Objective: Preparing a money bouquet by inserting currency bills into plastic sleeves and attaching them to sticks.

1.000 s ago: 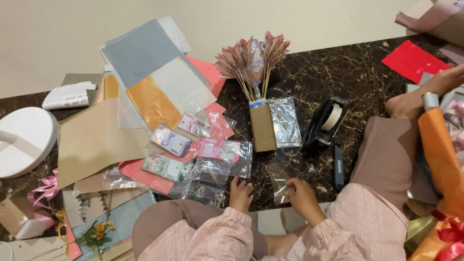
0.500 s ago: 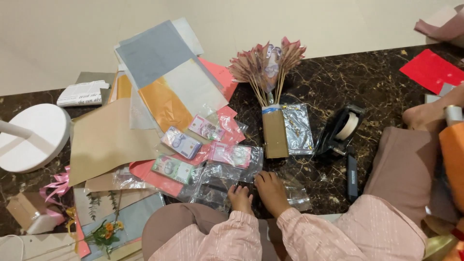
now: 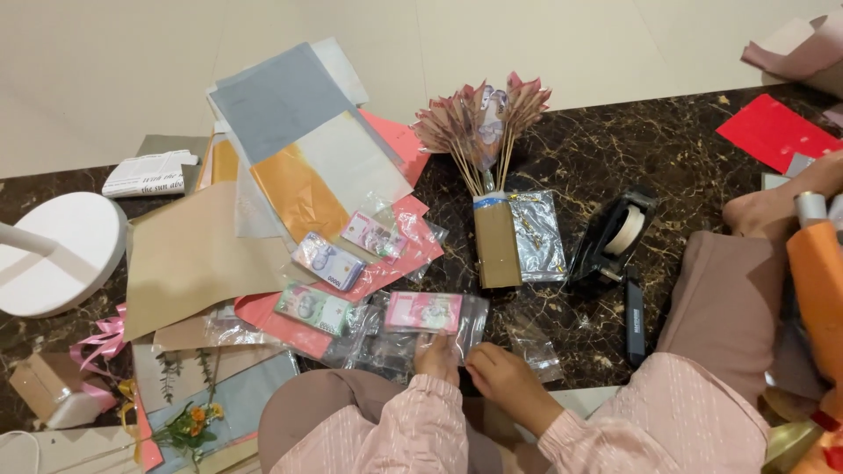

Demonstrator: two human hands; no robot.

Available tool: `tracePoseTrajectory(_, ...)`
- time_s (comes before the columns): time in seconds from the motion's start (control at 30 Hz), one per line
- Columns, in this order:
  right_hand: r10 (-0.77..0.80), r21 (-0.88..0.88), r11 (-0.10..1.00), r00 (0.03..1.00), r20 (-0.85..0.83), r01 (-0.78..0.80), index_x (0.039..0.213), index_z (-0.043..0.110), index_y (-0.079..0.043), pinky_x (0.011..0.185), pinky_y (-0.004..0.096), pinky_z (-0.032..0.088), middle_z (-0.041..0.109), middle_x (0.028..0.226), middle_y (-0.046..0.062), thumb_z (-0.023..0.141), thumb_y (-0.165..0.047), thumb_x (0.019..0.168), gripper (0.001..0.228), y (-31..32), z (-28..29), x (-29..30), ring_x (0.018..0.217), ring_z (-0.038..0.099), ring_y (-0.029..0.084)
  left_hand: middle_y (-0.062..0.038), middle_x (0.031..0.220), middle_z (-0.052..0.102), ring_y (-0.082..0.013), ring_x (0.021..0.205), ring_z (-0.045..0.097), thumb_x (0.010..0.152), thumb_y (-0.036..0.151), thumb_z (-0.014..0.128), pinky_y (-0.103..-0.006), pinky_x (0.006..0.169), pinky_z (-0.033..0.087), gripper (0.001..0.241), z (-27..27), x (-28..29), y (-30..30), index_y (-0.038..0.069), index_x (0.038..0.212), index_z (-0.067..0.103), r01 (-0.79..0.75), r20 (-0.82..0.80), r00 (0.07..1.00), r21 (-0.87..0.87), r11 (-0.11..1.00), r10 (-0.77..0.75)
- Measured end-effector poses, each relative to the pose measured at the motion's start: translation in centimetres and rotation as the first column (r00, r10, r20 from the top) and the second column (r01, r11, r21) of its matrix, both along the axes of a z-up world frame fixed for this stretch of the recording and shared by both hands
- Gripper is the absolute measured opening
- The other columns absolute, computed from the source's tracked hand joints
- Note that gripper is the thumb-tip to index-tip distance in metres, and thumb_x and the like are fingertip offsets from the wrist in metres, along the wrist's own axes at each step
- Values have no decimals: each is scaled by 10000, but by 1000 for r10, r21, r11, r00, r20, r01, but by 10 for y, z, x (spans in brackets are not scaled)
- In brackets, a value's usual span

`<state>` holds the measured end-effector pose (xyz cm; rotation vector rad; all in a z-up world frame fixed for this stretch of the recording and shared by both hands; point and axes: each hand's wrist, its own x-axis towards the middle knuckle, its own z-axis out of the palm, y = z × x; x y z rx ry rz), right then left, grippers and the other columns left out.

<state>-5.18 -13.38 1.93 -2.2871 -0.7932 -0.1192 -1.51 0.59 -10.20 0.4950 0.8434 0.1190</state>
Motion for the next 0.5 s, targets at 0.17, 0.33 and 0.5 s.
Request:
tracePoseTrajectory(0.17, -399, 27, 804, 572, -716, 594, 1192, 619, -148, 970, 369, 572, 636, 1279, 40, 700, -298, 900, 338, -11, 12, 3, 1117, 675, 209, -201, 1355, 651, -349, 1188, 635, 917, -111, 585, -490, 990, 530, 582, 114, -6, -9, 72, 1464, 513, 135, -78, 988, 19, 991, -133)
tracePoseTrajectory(0.33, -234, 114, 449, 240, -942, 886, 1415, 479, -32, 843, 361, 537, 729, 1120, 131, 727, -149, 893, 589, -27, 17, 16, 996, 687, 234, -159, 1277, 684, -336, 1135, 669, 870, -115, 662, -479, 977, 564, 504, 119, -15, -27, 63, 1340, 624, 238, 0, 971, 61, 969, -238)
tracePoseTrajectory(0.5, -274, 130, 377, 245, -930, 917, 1040, 684, -29, 654, 277, 547, 696, 871, 95, 795, -49, 885, 192, -28, 28, 11, 720, 623, 176, -194, 1274, 687, -350, 1217, 654, 837, -151, 656, -534, 997, 578, 661, 107, -21, -32, 128, 1402, 454, 227, 214, 940, 194, 954, -267)
